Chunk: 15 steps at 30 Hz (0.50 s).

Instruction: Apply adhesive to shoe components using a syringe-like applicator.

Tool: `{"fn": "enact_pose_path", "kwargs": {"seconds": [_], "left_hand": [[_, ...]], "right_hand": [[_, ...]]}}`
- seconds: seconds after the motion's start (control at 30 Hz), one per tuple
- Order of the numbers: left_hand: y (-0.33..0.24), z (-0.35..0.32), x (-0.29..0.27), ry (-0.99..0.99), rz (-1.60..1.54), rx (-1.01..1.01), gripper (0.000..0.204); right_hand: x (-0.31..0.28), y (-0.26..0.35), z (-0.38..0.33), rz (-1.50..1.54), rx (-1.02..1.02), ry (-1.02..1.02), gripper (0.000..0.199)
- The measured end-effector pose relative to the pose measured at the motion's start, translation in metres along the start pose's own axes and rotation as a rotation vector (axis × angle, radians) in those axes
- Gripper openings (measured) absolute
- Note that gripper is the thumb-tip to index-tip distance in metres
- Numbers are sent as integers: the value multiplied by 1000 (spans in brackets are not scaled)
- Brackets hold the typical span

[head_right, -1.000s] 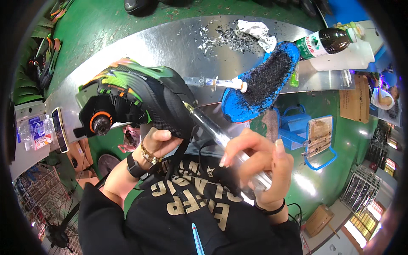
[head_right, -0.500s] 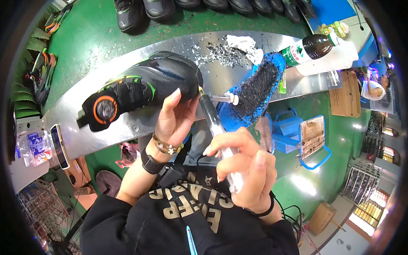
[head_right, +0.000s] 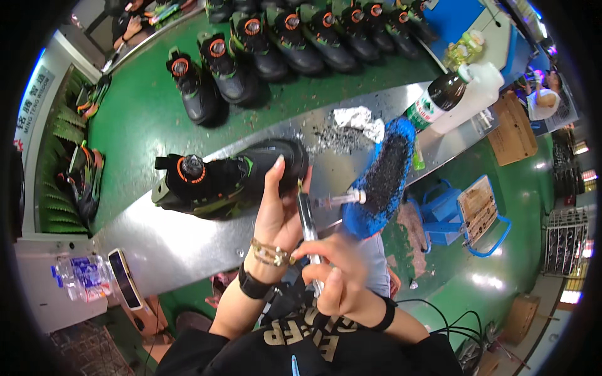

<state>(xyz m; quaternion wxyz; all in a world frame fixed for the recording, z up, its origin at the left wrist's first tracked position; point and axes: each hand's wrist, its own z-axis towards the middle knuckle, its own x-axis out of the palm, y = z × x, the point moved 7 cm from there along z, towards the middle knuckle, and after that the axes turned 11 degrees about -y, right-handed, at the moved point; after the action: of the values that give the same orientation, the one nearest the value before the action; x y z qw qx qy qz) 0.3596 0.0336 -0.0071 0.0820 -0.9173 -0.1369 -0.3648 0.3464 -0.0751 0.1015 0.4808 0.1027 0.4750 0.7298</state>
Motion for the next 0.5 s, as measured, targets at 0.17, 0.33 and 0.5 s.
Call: {"fn": "enact_pose_path", "kwargs": {"seconds": [0.17,0.33,0.5], "left_hand": [[-61,8,-8,24,-38,191,17],[-287,32,-37,61,98,609,20],[-535,19,-131,-200,-15,1042,36]], "right_hand": [[-22,4,7,-86,-72,-236,49],[-33,-9,21,-146,-33,-349,49],[-48,-42,25,49,145,-584,56]]}}
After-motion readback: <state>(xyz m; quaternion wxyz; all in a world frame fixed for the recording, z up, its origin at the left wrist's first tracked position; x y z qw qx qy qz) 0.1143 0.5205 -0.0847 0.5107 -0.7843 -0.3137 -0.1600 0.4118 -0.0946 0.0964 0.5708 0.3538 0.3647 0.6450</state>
